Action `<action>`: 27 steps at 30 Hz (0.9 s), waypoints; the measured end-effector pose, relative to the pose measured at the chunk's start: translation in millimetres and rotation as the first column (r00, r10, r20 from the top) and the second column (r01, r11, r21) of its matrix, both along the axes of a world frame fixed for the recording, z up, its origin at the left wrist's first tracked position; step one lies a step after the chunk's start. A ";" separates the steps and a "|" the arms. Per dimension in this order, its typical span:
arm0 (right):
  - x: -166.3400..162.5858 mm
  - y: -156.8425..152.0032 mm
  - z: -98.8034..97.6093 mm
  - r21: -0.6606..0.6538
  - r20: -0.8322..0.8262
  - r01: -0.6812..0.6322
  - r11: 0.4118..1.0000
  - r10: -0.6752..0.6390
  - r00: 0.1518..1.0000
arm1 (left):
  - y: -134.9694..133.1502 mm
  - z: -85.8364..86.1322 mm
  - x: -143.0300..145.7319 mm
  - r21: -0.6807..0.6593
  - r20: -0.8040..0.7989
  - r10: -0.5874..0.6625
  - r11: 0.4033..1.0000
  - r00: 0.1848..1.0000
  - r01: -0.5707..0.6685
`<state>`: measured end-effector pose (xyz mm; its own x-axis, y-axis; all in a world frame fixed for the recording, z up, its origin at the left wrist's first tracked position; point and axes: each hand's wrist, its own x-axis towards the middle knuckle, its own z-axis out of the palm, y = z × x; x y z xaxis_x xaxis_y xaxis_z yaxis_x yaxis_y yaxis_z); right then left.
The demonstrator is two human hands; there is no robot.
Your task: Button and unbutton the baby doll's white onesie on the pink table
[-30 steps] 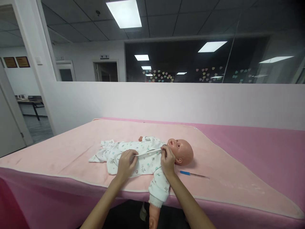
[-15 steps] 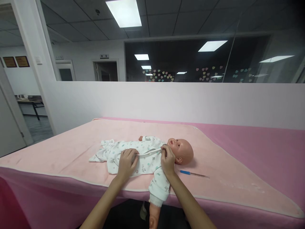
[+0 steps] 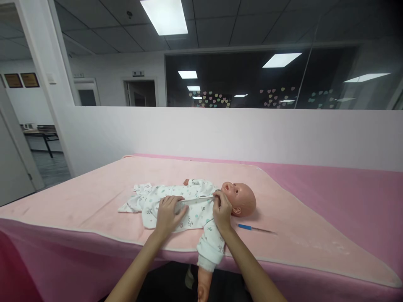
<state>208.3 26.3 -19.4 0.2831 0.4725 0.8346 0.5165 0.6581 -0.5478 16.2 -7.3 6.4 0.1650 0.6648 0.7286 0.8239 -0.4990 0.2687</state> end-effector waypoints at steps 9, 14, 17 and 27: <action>0.2 0.2 0.1 -0.005 0.003 0.002 1.000 -0.002 1.000 | 1.7 -2.9 -1.4 0.011 0.040 -0.011 1.000 0.999 0.010; 0.6 -0.6 0.2 0.005 0.010 0.005 1.000 -0.005 1.000 | 1.7 -2.4 -1.4 0.012 0.073 -0.025 1.000 0.997 0.024; 0.5 -0.3 0.3 -0.010 0.019 0.001 1.000 -0.001 1.000 | 3.0 -4.1 -1.0 0.023 0.124 0.022 0.999 0.992 -0.025; 29.7 -30.4 6.1 0.025 0.534 0.101 0.995 -0.099 0.840 | 24.9 11.3 -10.0 0.004 0.515 0.180 0.977 0.838 -0.212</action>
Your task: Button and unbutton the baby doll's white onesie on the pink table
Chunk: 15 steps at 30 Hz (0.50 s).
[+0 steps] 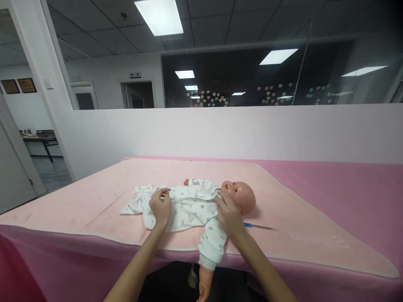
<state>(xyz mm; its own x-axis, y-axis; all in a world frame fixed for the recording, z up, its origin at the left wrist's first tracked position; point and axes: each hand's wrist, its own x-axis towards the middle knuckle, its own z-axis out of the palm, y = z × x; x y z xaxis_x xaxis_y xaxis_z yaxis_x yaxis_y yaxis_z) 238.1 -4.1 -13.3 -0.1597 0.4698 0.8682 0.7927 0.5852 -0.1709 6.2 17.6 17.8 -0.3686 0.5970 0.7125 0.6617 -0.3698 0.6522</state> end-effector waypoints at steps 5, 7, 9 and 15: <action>67.3 -36.6 -22.9 -0.095 -0.019 0.213 0.972 -0.216 0.976 | 31.5 30.5 34.2 -0.061 -0.040 -0.383 0.923 0.923 0.381; 95.5 -43.5 -35.4 -0.211 0.023 0.289 0.934 -0.291 0.957 | 44.1 32.7 54.0 -0.208 -0.094 -0.561 0.819 0.822 0.535; 118.0 -45.6 -45.4 -0.322 0.064 0.297 0.899 -0.292 0.954 | 54.0 28.0 69.5 -0.359 -0.151 -0.664 0.727 0.732 0.585; 141.8 -42.9 -53.6 -0.416 -0.023 0.190 0.889 -0.219 0.975 | 63.0 9.1 73.6 -0.485 -0.219 -0.794 0.593 0.567 0.643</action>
<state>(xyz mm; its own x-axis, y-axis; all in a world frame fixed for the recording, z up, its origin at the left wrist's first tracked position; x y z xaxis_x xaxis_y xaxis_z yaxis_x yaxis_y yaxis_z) 379.8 -47.0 -66.9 0.0302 0.8015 0.5972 0.8654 0.2781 -0.4169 79.7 80.6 26.8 0.5415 0.7423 0.3947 0.4735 -0.6572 0.5864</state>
